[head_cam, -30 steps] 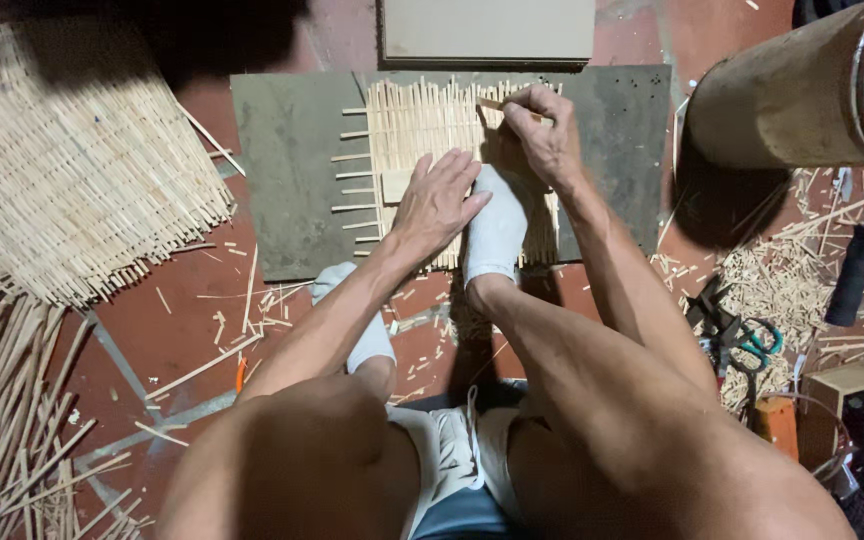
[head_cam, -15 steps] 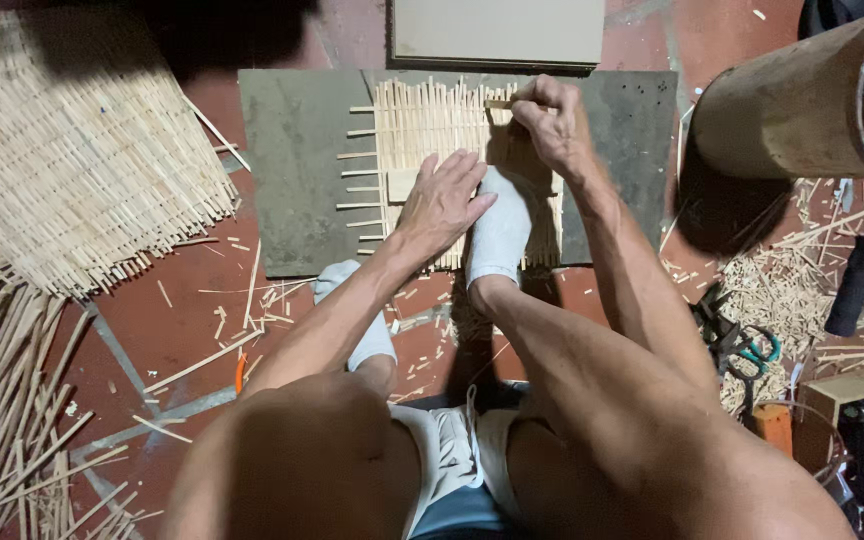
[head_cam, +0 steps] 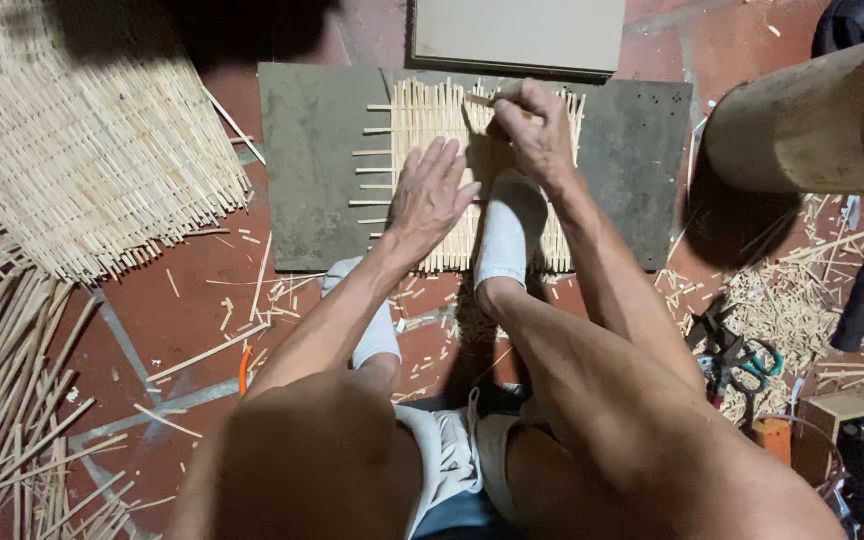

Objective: The person assembles small bamboo mats by applying adhesive to cardboard pieces using a roller, then pressing woven bamboo strips onto the adhesive. The person repeats this process for multiple units, aligning and pressing the bamboo to secure it.

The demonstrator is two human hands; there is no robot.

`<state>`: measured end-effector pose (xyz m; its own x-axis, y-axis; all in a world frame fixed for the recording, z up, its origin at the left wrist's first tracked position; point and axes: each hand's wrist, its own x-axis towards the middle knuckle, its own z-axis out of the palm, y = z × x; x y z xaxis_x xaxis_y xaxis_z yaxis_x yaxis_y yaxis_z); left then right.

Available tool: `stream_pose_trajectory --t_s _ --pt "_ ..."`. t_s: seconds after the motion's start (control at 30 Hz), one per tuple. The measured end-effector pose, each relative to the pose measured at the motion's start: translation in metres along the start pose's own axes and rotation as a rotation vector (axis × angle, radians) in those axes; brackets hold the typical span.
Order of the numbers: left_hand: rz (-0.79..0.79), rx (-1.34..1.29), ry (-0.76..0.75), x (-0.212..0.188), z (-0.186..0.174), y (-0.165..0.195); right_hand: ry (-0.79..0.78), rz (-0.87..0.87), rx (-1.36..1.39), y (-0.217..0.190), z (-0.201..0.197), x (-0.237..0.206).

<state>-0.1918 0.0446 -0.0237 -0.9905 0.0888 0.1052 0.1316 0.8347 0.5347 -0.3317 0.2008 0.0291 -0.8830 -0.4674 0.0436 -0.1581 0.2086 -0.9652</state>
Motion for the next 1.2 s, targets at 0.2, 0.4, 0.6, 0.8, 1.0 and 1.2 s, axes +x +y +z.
stream_pose_trajectory --t_s 0.2,0.4,0.6,0.8,1.0,1.2 --pt "-0.005 0.075 -0.046 -0.005 -0.013 -0.003 -0.021 0.162 -0.138 0.001 0.012 0.001" --pt "-0.027 0.077 -0.083 -0.003 -0.016 -0.001 -0.015 0.053 -0.176 0.002 0.006 0.008" --pt "-0.019 0.079 -0.125 0.001 -0.016 -0.004 -0.150 0.173 -0.197 -0.007 -0.001 0.022" --pt "-0.005 0.033 -0.102 0.001 -0.022 -0.005 -0.050 0.120 -0.008 -0.015 0.023 0.022" --pt "0.017 0.008 -0.049 0.001 -0.023 -0.005 -0.101 0.039 -0.174 -0.010 0.044 0.019" --pt "0.035 -0.028 0.007 0.000 -0.022 -0.005 -0.142 0.079 -0.127 -0.008 0.040 0.024"
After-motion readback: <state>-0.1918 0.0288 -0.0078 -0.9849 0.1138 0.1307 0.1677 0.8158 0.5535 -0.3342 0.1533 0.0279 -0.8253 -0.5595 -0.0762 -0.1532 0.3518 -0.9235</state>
